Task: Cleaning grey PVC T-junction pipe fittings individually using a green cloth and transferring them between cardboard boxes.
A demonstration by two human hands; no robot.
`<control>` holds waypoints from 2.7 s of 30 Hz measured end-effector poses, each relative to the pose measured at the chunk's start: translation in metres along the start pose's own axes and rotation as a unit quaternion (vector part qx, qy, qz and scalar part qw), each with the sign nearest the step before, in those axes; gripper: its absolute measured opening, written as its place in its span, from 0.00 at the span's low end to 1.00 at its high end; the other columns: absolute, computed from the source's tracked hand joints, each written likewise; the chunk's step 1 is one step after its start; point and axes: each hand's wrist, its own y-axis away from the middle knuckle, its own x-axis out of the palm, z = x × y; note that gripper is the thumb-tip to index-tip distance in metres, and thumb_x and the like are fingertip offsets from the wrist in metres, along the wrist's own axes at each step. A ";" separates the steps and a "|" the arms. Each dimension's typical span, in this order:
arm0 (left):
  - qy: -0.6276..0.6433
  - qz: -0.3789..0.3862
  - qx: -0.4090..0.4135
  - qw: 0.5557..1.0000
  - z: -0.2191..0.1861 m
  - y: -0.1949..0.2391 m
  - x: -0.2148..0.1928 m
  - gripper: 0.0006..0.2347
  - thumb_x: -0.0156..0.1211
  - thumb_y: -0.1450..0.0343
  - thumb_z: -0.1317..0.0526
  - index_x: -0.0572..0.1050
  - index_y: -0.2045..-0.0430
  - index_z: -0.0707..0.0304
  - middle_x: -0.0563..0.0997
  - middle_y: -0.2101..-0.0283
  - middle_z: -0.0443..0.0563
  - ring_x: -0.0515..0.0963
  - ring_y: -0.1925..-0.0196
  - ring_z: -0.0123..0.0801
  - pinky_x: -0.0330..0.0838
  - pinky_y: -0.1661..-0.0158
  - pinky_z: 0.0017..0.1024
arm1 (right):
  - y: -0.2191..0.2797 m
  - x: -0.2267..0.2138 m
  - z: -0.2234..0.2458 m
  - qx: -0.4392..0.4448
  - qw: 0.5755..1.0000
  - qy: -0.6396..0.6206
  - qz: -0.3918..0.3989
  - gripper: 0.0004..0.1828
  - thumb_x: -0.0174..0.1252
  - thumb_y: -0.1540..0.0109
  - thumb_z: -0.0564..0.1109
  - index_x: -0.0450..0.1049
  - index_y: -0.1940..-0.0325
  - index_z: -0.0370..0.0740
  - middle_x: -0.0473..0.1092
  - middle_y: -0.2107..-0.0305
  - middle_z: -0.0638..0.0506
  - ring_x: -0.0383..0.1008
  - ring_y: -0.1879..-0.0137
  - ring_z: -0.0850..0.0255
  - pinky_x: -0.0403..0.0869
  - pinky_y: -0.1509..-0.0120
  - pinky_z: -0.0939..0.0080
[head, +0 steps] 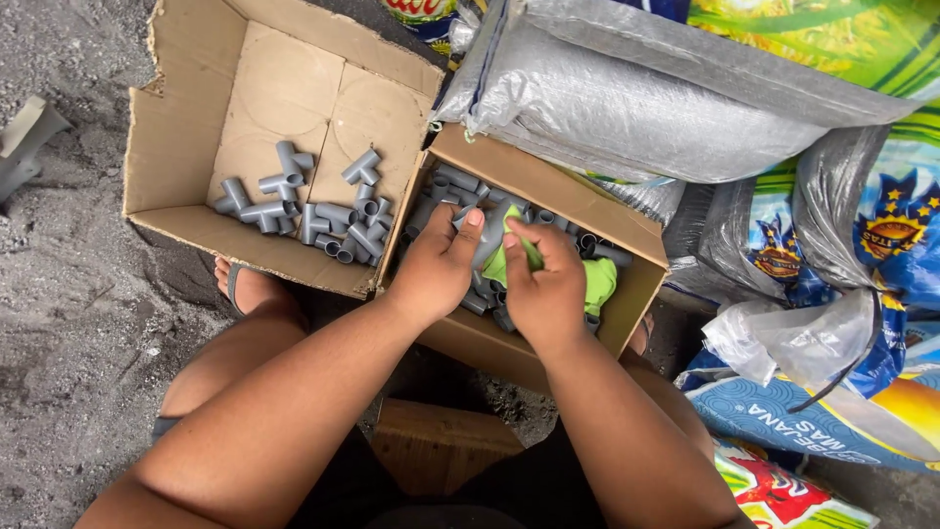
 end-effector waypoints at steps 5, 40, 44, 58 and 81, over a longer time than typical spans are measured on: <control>-0.016 0.000 -0.005 1.000 0.004 -0.011 0.009 0.20 0.36 0.21 0.45 0.71 0.56 0.61 0.78 0.72 0.58 0.81 0.64 0.45 0.76 0.61 0.42 | 0.018 0.000 -0.006 -0.033 0.998 0.046 0.029 0.11 0.61 0.37 0.32 0.81 0.53 0.40 0.75 0.70 0.45 0.79 0.65 0.50 0.76 0.58 0.54; 0.090 0.017 -0.023 0.996 0.000 0.008 -0.003 0.21 0.39 0.20 0.48 0.71 0.57 0.71 0.79 0.75 0.61 0.77 0.76 0.34 0.77 0.69 0.30 | 0.006 -0.010 0.001 -0.006 0.999 0.048 -0.009 0.08 0.57 0.33 0.35 0.79 0.51 0.39 0.71 0.70 0.46 0.75 0.65 0.55 0.75 0.58 0.57; 0.129 0.024 -0.019 0.991 0.001 0.013 -0.009 0.21 0.38 0.20 0.49 0.71 0.60 0.72 0.79 0.77 0.62 0.76 0.82 0.31 0.77 0.75 0.28 | 0.008 0.008 -0.002 -0.043 0.997 0.062 0.025 0.08 0.59 0.33 0.36 0.80 0.52 0.40 0.73 0.70 0.48 0.76 0.66 0.54 0.74 0.61 0.57; 0.126 -0.259 -0.163 0.944 0.022 0.007 -0.072 0.23 0.47 0.22 0.52 0.60 0.40 0.75 0.77 0.70 0.55 0.78 0.75 0.30 0.80 0.73 0.26 | -0.012 0.022 -0.009 0.069 0.996 -0.052 0.019 0.08 0.54 0.30 0.30 0.74 0.46 0.31 0.72 0.68 0.46 0.69 0.63 0.67 0.71 0.58 0.64; -0.231 0.002 -0.143 0.962 0.079 -0.064 0.032 0.23 0.54 0.28 0.45 0.70 0.40 0.51 0.70 0.37 0.55 0.82 0.66 0.43 0.74 0.62 0.43 | -0.030 -0.103 -0.002 -0.050 0.970 0.052 -0.232 0.09 0.57 0.29 0.29 0.69 0.46 0.35 0.71 0.54 0.44 0.73 0.48 0.56 0.73 0.43 0.62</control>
